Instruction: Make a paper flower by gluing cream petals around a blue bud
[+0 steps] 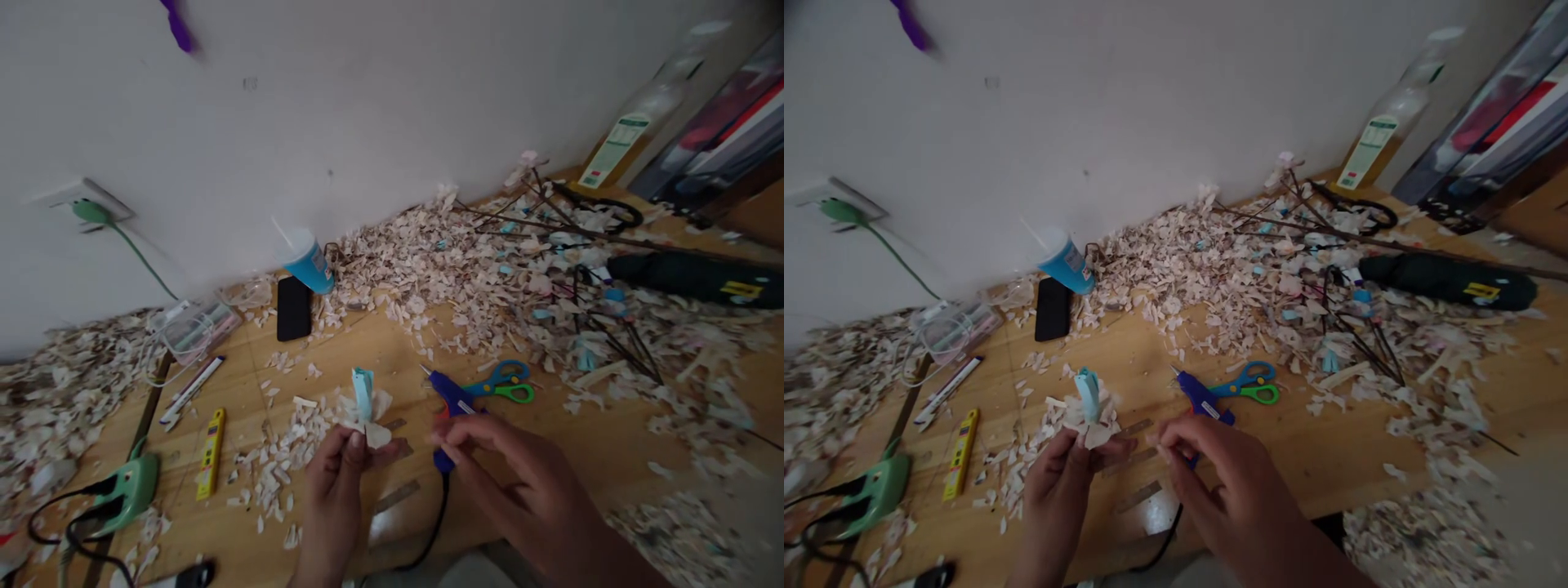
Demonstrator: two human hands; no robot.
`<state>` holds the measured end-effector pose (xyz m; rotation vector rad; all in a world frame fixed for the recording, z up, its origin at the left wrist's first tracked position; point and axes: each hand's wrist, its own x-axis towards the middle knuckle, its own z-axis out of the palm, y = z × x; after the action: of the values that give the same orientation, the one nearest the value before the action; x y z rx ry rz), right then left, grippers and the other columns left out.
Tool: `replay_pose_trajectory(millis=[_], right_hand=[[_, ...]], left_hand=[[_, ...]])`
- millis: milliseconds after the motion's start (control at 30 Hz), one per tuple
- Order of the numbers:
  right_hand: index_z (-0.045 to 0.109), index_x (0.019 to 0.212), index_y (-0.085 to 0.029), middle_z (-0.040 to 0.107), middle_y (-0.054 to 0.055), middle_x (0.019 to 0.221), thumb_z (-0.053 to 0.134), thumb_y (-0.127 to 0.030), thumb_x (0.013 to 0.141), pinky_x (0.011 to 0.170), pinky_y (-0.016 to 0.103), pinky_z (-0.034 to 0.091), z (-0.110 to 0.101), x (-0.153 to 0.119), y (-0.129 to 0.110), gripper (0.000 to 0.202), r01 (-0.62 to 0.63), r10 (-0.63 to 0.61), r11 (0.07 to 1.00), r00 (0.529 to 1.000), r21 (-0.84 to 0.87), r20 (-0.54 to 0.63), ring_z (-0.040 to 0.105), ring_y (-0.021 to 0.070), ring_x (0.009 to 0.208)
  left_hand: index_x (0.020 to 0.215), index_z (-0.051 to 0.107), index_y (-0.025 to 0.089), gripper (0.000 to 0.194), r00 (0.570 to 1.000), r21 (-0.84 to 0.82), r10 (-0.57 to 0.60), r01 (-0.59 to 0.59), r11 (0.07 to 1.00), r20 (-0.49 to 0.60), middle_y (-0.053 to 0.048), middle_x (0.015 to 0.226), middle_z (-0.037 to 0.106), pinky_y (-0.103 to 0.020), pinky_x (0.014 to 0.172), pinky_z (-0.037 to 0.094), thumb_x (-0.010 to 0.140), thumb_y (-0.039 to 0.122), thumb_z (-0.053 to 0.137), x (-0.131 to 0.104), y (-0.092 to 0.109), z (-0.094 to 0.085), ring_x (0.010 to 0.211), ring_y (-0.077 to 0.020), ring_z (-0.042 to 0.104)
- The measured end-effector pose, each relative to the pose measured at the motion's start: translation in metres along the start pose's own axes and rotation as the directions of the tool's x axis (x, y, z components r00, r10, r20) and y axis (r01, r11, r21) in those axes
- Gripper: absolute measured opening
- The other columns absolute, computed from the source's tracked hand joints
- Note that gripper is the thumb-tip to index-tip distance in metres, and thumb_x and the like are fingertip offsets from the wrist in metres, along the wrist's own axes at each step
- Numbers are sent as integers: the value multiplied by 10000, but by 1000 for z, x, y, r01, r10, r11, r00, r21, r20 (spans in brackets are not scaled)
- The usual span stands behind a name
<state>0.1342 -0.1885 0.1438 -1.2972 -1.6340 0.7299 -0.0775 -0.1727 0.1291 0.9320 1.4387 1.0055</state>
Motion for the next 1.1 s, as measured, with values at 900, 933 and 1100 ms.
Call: replay_pose_trajectory(millis=[900, 933, 1100], right_hand=[[664, 1123, -146, 724, 55, 1058, 537, -127, 997, 904, 382, 452, 10, -4, -23, 180, 427, -427, 814, 899, -394, 94, 599, 206, 935], [667, 1117, -143, 725, 55, 1050, 528, -127, 1000, 899, 386, 448, 10, -4, -24, 183, 434, -435, 806, 896, -403, 95, 594, 209, 928], [663, 1158, -131, 722, 74, 1086, 492, -123, 1007, 903, 399, 442, 11, -7, -30, 228, 447, -459, 784, 884, -431, 83, 582, 232, 963]], left_hand=[[664, 606, 228, 397, 958, 414, 229, -280, 866, 170, 8, 554, 622, -220, 539, 432, 989, 402, 457, -24, 11, 3, 531, -139, 602], [669, 610, 230, 380, 959, 409, 236, -281, 868, 157, 10, 552, 624, -217, 530, 431, 982, 393, 471, -25, 12, 3, 527, -140, 605], [722, 652, 243, 287, 942, 440, 322, -329, 836, 92, 12, 582, 653, -212, 522, 451, 954, 346, 519, -27, 8, -1, 524, -144, 605]])
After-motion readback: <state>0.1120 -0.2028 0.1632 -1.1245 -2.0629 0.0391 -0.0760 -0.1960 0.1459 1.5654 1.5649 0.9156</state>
